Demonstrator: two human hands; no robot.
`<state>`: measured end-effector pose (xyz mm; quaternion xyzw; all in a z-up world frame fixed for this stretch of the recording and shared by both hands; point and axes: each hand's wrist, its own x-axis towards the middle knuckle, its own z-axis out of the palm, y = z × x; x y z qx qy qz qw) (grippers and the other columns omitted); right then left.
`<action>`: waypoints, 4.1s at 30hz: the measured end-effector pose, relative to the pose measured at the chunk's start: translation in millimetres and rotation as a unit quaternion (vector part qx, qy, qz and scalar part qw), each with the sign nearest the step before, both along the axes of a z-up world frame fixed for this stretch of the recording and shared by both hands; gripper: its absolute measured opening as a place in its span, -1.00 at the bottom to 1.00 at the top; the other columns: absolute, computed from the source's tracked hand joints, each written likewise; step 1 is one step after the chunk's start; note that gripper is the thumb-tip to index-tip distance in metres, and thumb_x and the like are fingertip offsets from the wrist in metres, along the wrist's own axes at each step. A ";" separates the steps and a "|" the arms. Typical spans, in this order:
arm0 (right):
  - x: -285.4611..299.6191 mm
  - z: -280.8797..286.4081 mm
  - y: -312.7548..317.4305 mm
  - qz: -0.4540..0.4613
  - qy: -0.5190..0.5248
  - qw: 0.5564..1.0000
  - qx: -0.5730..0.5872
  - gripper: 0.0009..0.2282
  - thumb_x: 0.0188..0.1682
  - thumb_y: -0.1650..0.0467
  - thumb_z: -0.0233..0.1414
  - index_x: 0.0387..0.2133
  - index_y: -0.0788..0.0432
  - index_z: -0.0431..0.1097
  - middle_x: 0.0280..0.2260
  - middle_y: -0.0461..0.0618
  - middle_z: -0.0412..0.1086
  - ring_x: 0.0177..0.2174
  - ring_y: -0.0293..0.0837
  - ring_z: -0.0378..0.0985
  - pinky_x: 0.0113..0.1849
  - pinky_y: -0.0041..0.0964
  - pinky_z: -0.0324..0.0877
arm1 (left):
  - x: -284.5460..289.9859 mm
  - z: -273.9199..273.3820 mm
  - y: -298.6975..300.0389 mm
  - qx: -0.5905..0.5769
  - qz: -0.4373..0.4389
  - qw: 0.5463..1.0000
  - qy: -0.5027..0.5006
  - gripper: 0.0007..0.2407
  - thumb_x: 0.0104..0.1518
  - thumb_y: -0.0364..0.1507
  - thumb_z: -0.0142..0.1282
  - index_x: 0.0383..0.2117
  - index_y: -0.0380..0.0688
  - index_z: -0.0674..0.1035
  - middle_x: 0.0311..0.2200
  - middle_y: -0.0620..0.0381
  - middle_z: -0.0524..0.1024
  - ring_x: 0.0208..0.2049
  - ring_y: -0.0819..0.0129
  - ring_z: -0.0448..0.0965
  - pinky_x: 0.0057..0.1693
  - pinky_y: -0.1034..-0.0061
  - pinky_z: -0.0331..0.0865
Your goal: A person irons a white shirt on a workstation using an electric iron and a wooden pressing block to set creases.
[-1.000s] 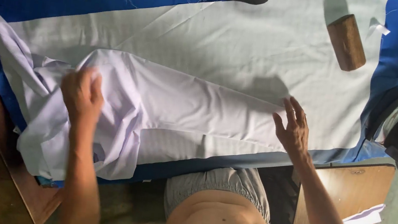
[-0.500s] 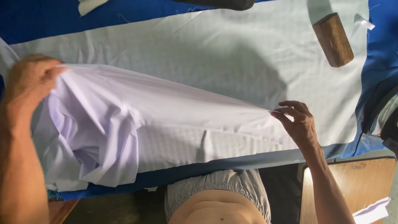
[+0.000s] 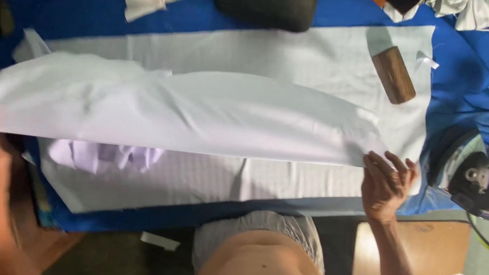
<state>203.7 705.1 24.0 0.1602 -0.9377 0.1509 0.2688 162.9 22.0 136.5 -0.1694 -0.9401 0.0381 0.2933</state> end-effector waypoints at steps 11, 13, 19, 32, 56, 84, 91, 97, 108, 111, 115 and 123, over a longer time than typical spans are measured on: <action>77.1 -112.1 29.7 0.064 -0.132 0.985 0.086 -0.81 -0.01 0.55 0.24 -0.21 0.02 0.61 -0.05 -0.12 0.58 0.06 0.01 0.44 0.30 0.20 -0.11 | 184.8 -240.2 70.9 0.163 0.160 0.964 -0.139 -0.62 0.22 -0.81 -0.12 0.04 -0.33 0.69 0.25 -0.33 0.45 -0.05 -0.31 0.58 0.08 0.03 0.51; 80.4 -112.4 27.6 0.085 -0.151 0.982 0.081 -0.79 0.00 0.57 0.18 -0.16 0.05 0.58 0.05 0.03 0.53 0.08 0.07 0.44 0.32 0.17 -0.15 | 204.1 -258.2 88.3 0.205 0.210 0.946 -0.141 -0.55 0.13 -0.84 -0.12 0.12 -0.34 0.64 0.32 -0.40 0.31 0.01 -0.43 0.57 0.12 -0.03 0.48; 50.4 -126.8 -8.0 0.160 -0.106 0.980 0.056 -0.65 0.02 0.42 0.04 0.08 0.20 0.49 0.28 0.23 0.27 0.31 0.14 0.17 0.33 0.05 -0.13 | 193.2 -244.0 155.4 0.719 0.414 0.558 -0.005 -0.63 0.46 -0.09 -0.04 0.06 -0.15 0.49 -0.24 -0.11 0.58 -0.65 0.34 0.53 -0.55 0.46 0.47; 27.8 -176.4 -73.1 0.166 -0.220 0.955 0.113 -0.43 0.23 0.07 -0.34 0.38 0.15 0.09 0.35 0.31 0.04 0.32 0.41 -0.08 0.20 0.55 -0.31 | 183.2 -249.1 139.0 0.792 0.325 0.422 -0.298 -0.54 0.41 -0.28 0.27 -0.68 -0.14 0.36 -0.83 0.14 0.15 -0.86 0.47 0.09 -0.65 0.62 0.04; 21.8 -167.9 -96.3 0.187 -0.196 0.960 0.076 -0.33 0.09 0.08 -0.04 0.37 0.24 0.06 0.37 0.36 -0.04 0.33 0.36 -0.02 0.20 0.56 -0.17 | 115.2 -281.3 339.5 0.240 -0.039 0.963 -0.113 -0.70 0.33 -0.32 -0.07 0.17 0.04 0.47 0.28 -0.01 0.35 0.27 -0.10 0.34 0.24 -0.17 0.13; -42.2 -16.0 157.4 -0.426 -0.267 0.857 0.110 -0.42 0.34 0.17 -0.01 0.42 0.24 -0.11 0.37 0.43 -0.25 0.34 0.28 -0.31 0.25 0.51 -0.32 | 179.8 -206.7 178.8 0.812 0.376 0.409 -0.178 -0.63 0.23 -0.01 0.06 -0.19 -0.04 0.53 -0.47 0.27 0.55 -0.71 0.64 0.35 -0.52 0.72 0.34; -8.2 -53.8 316.4 -0.328 -0.183 0.917 0.133 -0.50 0.19 0.25 0.23 0.15 0.46 0.27 -0.16 0.53 0.42 -0.25 0.51 0.44 -0.29 0.36 0.28 | 189.2 -224.0 170.6 0.793 0.416 0.409 -0.175 -0.68 0.24 -0.03 0.13 -0.37 0.00 0.53 -0.52 0.27 0.55 -0.73 0.66 0.32 -0.55 0.71 0.29; -22.3 -47.4 333.7 -0.531 -0.416 0.733 -0.081 -0.27 0.12 -0.19 0.05 -0.03 0.33 0.39 -0.12 0.32 0.46 -0.20 0.27 0.55 -0.17 0.13 0.51 | 193.1 -232.5 181.4 0.850 0.357 0.344 -0.180 -0.74 0.21 -0.04 0.20 -0.23 0.15 0.53 -0.51 0.30 0.55 -0.76 0.68 0.23 -0.58 0.70 0.16; 20.6 -15.6 237.2 -0.354 -0.489 0.793 -0.086 -0.55 0.22 0.11 -0.18 -0.58 0.13 0.31 -0.69 -0.04 0.30 -0.69 -0.10 0.40 -0.59 -0.17 0.31 | 202.0 -239.3 162.1 0.773 0.369 0.458 -0.237 -0.72 0.47 -0.01 0.11 -0.25 0.21 0.41 -0.40 0.39 0.46 -0.63 0.68 0.22 -0.46 0.71 0.12; 2.7 33.6 88.4 -0.262 -0.571 0.774 -0.079 -0.82 -0.15 0.40 -0.13 -0.30 -0.12 0.32 -0.68 -0.19 0.04 -0.67 -0.29 0.13 -0.64 -0.25 0.10 | 217.5 -285.7 137.1 0.792 0.358 0.415 -0.270 -0.67 0.49 0.06 0.01 -0.35 0.26 0.43 -0.44 0.54 0.41 -0.67 0.75 0.12 -0.46 0.74 0.05; 18.2 7.6 13.5 -0.155 -0.668 0.726 0.055 -0.46 -0.07 0.12 0.12 0.02 0.26 0.22 -0.26 0.37 0.48 -0.32 0.33 0.59 -0.35 0.21 0.46 | 219.4 -281.0 138.4 0.743 0.360 0.456 -0.331 -0.60 0.58 0.11 -0.04 -0.36 0.23 0.48 -0.43 0.57 0.40 -0.60 0.79 0.17 -0.38 0.78 0.08; 33.6 -9.7 -68.9 0.063 -0.674 0.735 0.048 -0.41 -0.17 -0.11 0.02 -0.20 0.12 0.19 -0.42 0.24 0.53 -0.37 0.35 0.62 -0.50 0.12 0.37 | 185.3 -217.6 145.6 0.755 0.359 0.417 -0.357 -0.72 0.38 -0.14 0.14 -0.48 0.14 0.45 -0.60 0.45 0.37 -0.72 0.74 0.13 -0.56 0.74 -0.02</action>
